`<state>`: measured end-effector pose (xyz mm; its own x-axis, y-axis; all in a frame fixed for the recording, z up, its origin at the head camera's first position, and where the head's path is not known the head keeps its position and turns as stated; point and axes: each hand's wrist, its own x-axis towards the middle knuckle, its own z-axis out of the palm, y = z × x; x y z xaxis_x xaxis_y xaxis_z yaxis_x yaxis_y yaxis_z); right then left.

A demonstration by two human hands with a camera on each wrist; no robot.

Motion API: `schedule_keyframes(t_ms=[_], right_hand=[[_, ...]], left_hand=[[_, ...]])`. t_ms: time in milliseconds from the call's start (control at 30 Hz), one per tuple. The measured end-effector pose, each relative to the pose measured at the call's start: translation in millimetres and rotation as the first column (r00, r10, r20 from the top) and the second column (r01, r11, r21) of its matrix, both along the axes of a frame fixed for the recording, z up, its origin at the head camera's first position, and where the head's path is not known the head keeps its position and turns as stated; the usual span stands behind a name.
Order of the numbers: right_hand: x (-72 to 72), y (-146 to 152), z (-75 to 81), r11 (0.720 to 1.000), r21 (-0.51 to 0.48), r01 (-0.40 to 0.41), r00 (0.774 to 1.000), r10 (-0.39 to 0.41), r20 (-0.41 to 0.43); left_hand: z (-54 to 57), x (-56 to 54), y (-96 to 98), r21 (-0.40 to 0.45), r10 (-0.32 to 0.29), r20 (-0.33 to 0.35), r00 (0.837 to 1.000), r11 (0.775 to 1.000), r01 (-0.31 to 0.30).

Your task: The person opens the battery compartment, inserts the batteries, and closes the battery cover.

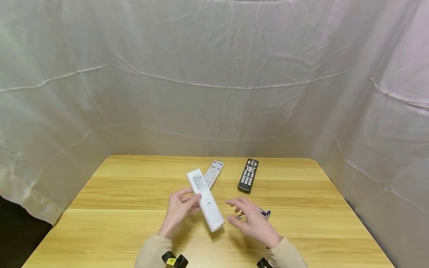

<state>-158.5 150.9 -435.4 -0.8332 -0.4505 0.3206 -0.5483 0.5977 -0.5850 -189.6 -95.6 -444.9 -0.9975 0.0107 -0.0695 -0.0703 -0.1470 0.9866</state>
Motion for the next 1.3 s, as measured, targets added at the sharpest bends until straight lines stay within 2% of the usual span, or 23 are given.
schedule_keyframes(t_ms=[400, 733, 967, 1300], right_hand=[[1.9, -23, -6.7, 0.994, 0.108, -0.021, 1.0, 0.023, -0.014], [1.5, -27, -13.5, 0.995, 0.092, -0.04, 0.999, 0.043, -0.033], [1.5, -28, -15.1, 0.995, 0.067, -0.071, 0.996, 0.075, -0.051], [2.4, -29, -15.3, 0.994, 0.078, -0.077, 0.994, 0.082, -0.068]], left_hand=[[-3.4, 2.3, 1.4, 0.011, -0.035, 0.004, 0.999, 0.999, 0.035], [-2.5, 3.3, 3.4, 0.011, -0.042, 0.031, 0.999, 0.999, 0.042], [-2.1, 4.0, 4.3, 0.009, -0.049, 0.02, 0.999, 0.999, 0.049], [-2.2, 3.3, 5.3, 0.009, -0.044, 0.023, 0.999, 0.999, 0.044]])
